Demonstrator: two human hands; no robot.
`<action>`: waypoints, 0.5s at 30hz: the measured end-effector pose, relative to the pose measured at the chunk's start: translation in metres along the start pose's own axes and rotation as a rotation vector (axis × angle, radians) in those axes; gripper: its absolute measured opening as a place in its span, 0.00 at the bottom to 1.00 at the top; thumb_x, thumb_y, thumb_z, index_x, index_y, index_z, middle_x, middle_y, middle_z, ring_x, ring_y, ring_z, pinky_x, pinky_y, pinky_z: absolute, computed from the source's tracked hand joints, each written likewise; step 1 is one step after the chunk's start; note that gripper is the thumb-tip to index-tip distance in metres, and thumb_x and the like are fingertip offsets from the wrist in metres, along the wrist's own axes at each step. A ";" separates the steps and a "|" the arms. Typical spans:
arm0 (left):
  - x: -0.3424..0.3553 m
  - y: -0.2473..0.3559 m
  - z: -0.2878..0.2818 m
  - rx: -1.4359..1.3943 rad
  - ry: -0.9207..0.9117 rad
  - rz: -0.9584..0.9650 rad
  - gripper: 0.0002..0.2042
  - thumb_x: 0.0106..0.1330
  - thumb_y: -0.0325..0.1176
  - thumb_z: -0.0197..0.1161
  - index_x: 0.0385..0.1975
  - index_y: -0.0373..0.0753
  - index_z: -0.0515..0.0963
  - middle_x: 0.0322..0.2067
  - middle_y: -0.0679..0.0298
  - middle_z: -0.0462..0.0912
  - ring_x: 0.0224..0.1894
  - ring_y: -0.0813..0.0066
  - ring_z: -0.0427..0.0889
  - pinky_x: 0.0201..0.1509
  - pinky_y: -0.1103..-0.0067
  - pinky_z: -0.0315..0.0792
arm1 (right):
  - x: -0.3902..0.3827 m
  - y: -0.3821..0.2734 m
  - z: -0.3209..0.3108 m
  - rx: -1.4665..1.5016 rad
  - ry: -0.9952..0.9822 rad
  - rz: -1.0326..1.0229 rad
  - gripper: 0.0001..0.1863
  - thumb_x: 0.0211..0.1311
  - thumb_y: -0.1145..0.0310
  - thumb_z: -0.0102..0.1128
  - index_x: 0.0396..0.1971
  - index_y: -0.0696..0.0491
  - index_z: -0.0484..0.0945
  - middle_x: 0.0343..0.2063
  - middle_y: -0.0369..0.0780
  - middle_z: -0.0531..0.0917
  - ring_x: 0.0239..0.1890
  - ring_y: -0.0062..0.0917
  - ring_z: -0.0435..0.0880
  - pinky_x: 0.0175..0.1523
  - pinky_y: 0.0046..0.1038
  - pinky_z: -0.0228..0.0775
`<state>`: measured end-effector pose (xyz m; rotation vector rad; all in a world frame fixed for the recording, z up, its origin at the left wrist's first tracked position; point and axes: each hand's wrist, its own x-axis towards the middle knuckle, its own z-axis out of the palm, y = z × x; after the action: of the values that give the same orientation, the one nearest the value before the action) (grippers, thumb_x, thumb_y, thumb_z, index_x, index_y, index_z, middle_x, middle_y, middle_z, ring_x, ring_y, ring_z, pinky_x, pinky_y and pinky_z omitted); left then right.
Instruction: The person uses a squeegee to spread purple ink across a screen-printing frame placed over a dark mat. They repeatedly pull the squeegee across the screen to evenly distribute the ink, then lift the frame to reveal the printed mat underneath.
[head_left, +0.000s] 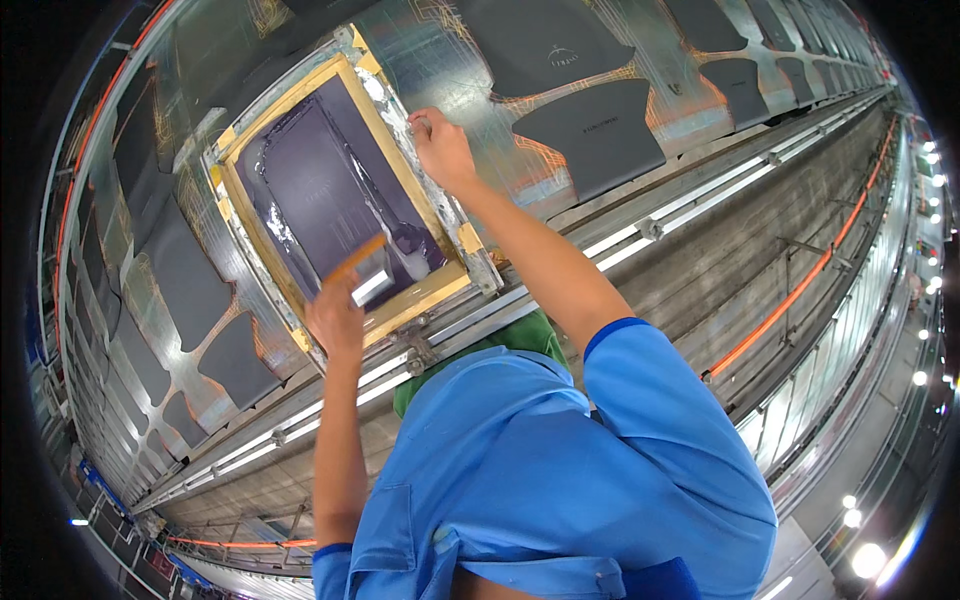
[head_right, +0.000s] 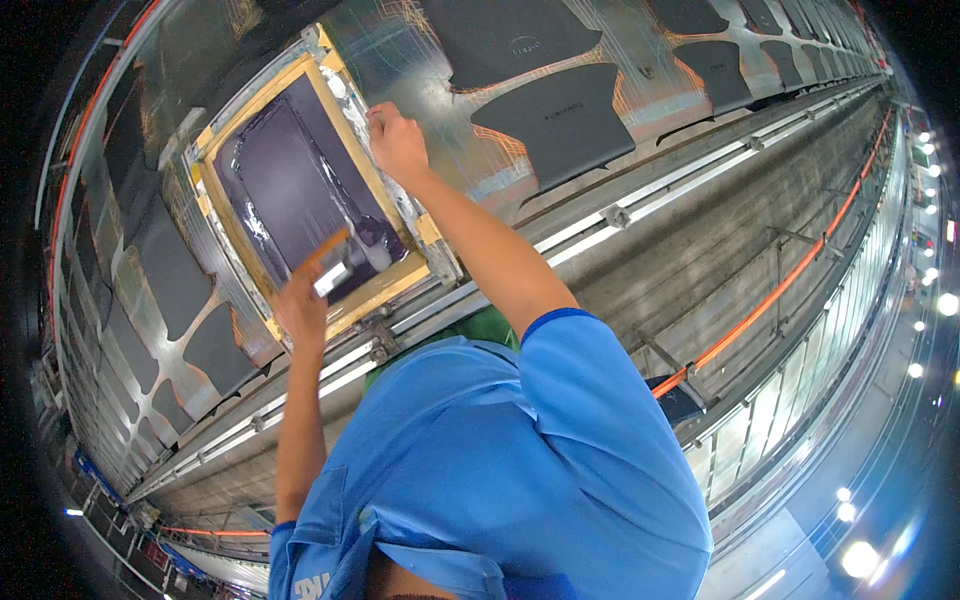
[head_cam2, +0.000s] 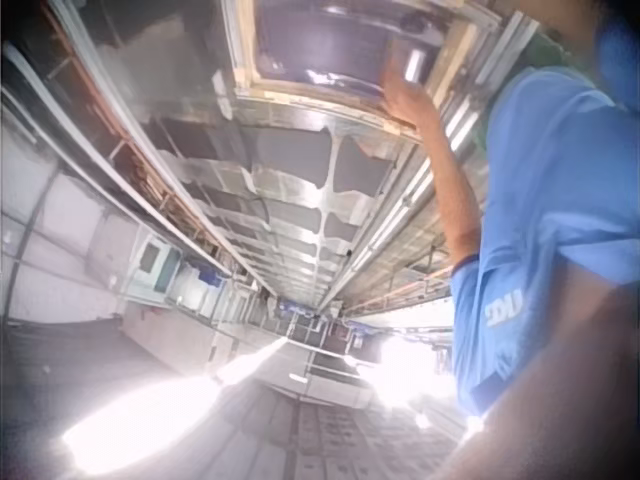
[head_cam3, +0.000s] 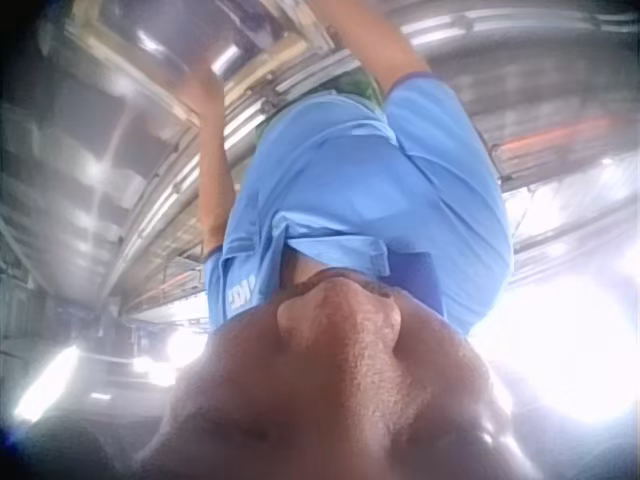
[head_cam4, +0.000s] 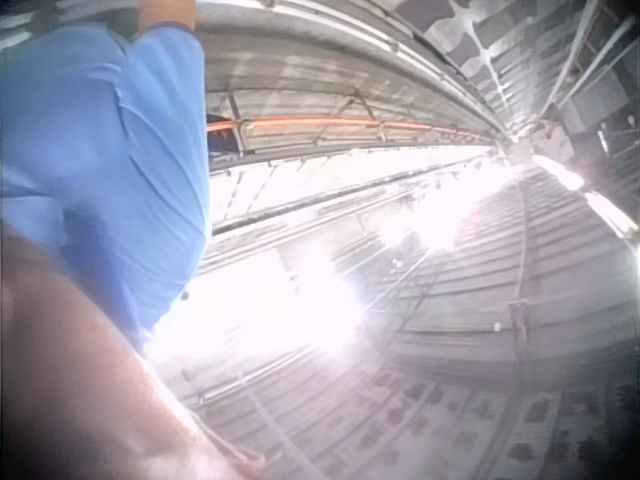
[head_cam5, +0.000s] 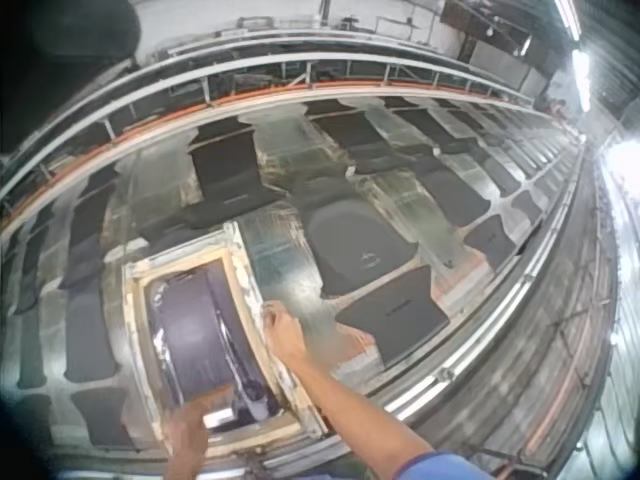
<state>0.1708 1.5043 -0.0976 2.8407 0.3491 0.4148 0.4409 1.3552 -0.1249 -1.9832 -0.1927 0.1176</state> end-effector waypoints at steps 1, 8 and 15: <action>-0.023 0.016 0.001 0.073 -0.030 -0.009 0.16 0.50 0.19 0.65 0.37 0.48 0.84 0.37 0.68 0.87 0.37 0.67 0.84 0.35 0.68 0.65 | -0.003 0.004 -0.007 0.002 0.000 0.006 0.11 0.68 0.65 0.52 0.44 0.51 0.80 0.17 0.48 0.80 0.22 0.43 0.82 0.35 0.43 0.73; 0.003 0.034 0.002 -0.168 0.043 -0.101 0.23 0.49 0.17 0.59 0.46 0.43 0.85 0.37 0.55 0.86 0.35 0.54 0.82 0.37 0.63 0.71 | -0.007 0.006 -0.051 0.006 -0.060 0.077 0.11 0.68 0.65 0.51 0.43 0.51 0.79 0.27 0.53 0.84 0.34 0.53 0.84 0.45 0.50 0.76; 0.243 -0.117 0.021 0.172 -0.114 -0.138 0.17 0.57 0.45 0.69 0.32 0.35 0.79 0.29 0.50 0.83 0.34 0.45 0.82 0.39 0.58 0.74 | 0.007 0.005 -0.037 -0.001 -0.031 0.009 0.10 0.68 0.68 0.51 0.44 0.52 0.79 0.18 0.48 0.81 0.24 0.44 0.83 0.36 0.43 0.73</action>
<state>0.3801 1.6751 -0.0892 2.9655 0.5787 0.2029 0.4541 1.3217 -0.1145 -1.9841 -0.2040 0.1548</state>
